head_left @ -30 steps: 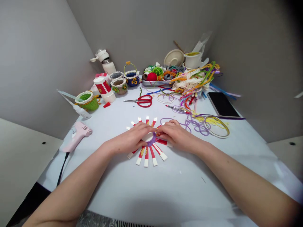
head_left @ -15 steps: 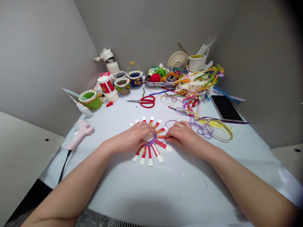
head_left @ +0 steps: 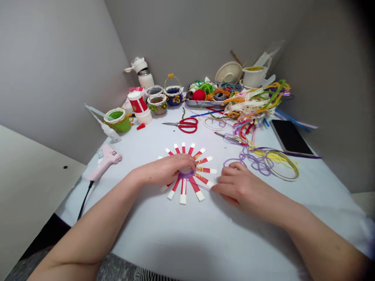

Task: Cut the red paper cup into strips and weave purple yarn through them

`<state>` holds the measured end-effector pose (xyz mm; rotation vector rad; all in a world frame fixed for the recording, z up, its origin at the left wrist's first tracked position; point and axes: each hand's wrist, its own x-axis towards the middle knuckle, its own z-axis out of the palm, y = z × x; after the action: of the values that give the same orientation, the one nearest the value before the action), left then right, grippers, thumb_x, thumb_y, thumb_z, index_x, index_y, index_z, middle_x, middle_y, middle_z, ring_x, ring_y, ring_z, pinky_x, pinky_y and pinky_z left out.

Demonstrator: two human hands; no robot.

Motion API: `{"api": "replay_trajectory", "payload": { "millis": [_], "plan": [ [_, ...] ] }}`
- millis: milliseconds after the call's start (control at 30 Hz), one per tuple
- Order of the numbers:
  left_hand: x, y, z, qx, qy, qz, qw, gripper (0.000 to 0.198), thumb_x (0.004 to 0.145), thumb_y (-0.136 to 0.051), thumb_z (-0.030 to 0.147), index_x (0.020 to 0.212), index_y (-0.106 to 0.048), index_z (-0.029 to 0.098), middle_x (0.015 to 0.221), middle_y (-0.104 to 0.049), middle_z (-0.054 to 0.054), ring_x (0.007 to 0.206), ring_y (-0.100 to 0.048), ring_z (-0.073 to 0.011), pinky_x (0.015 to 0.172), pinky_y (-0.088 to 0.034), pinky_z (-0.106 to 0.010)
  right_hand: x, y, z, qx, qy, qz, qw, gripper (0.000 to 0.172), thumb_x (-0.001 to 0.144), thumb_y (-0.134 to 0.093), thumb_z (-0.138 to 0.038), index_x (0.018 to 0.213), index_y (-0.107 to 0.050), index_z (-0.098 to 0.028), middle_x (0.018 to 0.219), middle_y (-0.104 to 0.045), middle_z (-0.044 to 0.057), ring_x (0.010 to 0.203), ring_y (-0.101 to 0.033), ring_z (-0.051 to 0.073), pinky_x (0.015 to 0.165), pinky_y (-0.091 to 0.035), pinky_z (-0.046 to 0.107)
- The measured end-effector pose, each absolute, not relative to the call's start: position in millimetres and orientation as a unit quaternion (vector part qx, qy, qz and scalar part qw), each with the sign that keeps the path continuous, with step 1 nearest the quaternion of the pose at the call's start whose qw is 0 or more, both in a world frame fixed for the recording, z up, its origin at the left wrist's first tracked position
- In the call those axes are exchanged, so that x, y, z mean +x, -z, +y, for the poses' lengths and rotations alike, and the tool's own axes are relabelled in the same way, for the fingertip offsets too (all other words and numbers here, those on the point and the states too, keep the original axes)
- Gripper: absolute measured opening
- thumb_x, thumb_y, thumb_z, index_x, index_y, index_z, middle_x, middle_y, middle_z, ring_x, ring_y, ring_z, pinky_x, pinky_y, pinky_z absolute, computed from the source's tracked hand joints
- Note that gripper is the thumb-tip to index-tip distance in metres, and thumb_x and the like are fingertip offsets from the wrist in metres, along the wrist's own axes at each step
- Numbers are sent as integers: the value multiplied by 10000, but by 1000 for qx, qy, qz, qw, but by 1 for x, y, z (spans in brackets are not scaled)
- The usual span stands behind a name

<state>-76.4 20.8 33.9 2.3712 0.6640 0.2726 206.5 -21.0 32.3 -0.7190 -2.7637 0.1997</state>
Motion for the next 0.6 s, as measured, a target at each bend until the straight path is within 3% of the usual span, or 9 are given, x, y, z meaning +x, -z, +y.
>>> {"api": "replay_trajectory", "payload": {
  "millis": [167,600],
  "plan": [
    [-74,-38,21,902,-100,258,331,577,700,-387,-96,1137,-604,211,1364,-597,-77,1310,-530,-220,1100,-451,-438,202,-34,-36,-230,-5,-970,76,234,944,-532,-95,753,-627,-192,682,-629,30,722,-481,193,697,-279,353],
    [-74,-42,21,897,-100,236,360,583,668,-371,-116,1084,-632,198,1339,-627,-79,1305,-546,-207,1083,-477,-421,201,-28,-42,-248,52,-964,78,195,849,-624,-45,716,-626,-188,664,-619,35,709,-488,204,636,-264,350]
  ]
}}
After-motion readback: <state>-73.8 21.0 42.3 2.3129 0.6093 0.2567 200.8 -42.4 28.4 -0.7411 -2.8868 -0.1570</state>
